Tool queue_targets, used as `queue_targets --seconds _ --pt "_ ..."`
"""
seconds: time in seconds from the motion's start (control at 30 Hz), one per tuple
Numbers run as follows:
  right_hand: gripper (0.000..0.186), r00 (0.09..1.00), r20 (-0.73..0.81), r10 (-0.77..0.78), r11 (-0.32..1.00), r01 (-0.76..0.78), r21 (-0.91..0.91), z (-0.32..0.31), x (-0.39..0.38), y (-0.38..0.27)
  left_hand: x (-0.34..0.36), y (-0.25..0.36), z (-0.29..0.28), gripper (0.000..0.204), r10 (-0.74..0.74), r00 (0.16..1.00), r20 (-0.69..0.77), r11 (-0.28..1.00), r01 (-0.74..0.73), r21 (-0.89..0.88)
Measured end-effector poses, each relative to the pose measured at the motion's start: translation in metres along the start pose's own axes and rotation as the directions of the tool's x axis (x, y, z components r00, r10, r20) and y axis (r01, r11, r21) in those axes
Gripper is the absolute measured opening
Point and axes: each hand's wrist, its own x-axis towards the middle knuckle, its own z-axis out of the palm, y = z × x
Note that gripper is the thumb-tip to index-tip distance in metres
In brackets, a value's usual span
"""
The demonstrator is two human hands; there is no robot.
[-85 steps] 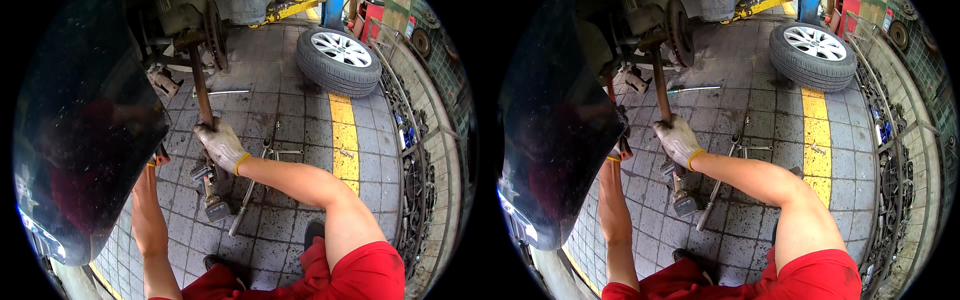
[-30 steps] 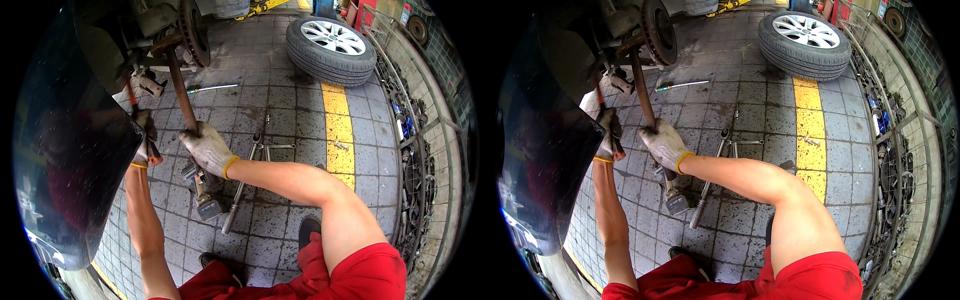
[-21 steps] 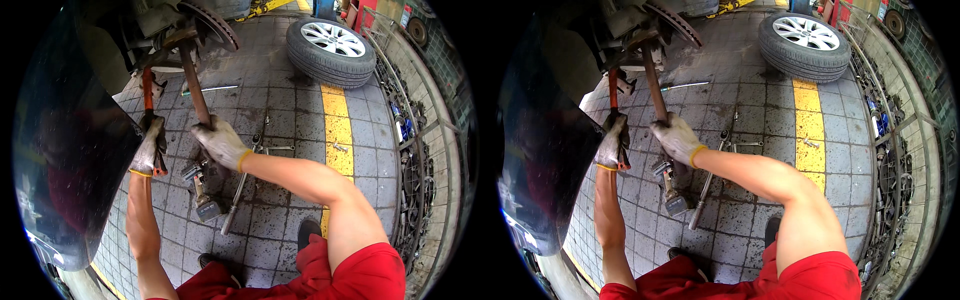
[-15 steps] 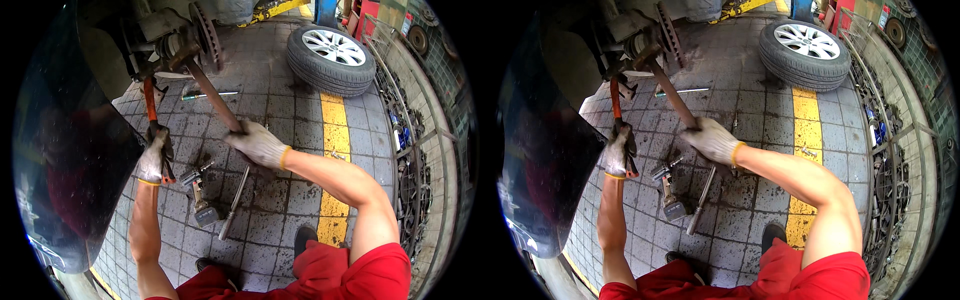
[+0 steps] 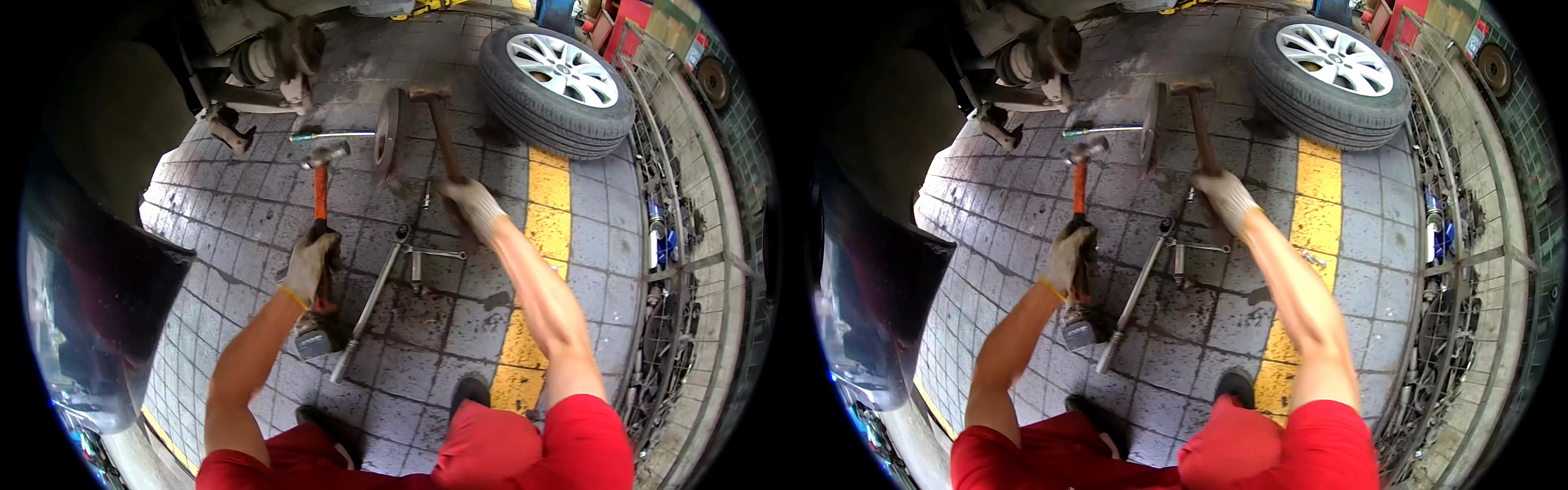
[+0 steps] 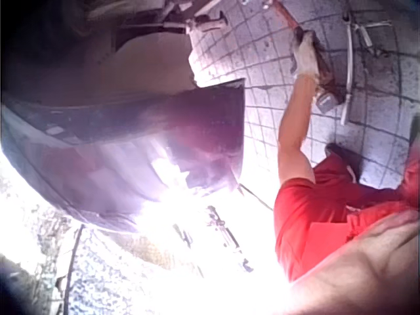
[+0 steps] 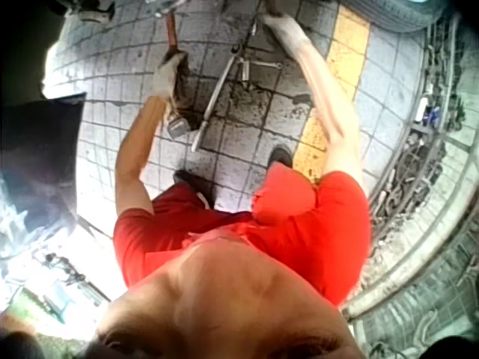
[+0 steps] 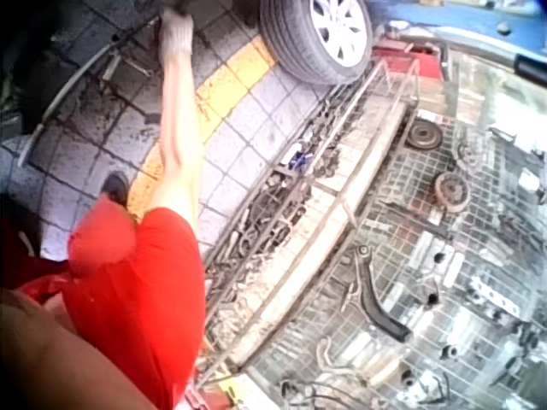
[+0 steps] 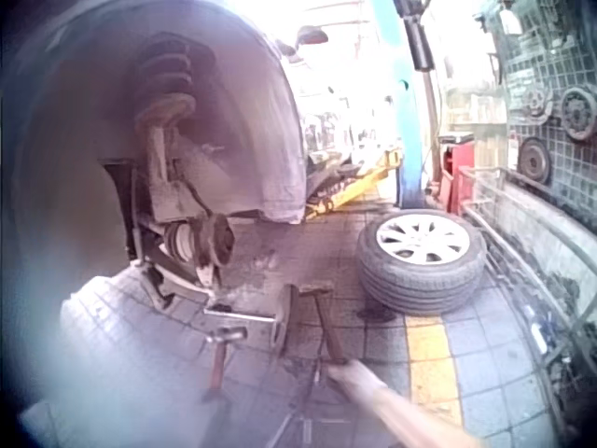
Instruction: The person removes a car wheel using an impact wrench, then uses a hammer to detach the old brake disc. They inspect the disc and install a new one, securing it with a wrench. Finally, they reattach the wheel and tighten the lug nuts.
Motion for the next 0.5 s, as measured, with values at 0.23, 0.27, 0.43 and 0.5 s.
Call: queue_targets --seconds 0.23,0.27,0.43,0.5 --pt "0.027 0.978 0.139 0.156 0.978 -0.173 0.118 -0.03 0.097 0.038 0.06 -0.041 0.038 0.02 -0.375 0.921 -0.107 0.927 0.376 -0.017" --pt "0.028 0.979 0.176 0.105 0.98 -0.132 0.149 -0.019 0.101 0.052 0.065 -0.046 0.034 0.02 -0.354 0.934 -0.058 0.935 0.353 -0.013" --pt "0.027 0.985 0.149 0.087 0.973 -0.116 0.197 0.009 0.082 0.066 0.049 -0.066 0.013 0.023 -0.24 0.968 0.08 0.966 0.23 0.118" --pt "0.022 0.989 0.104 0.107 0.967 -0.127 0.221 0.017 0.065 0.058 0.04 -0.066 0.0 0.029 -0.06 0.985 0.159 0.887 -0.02 0.461"
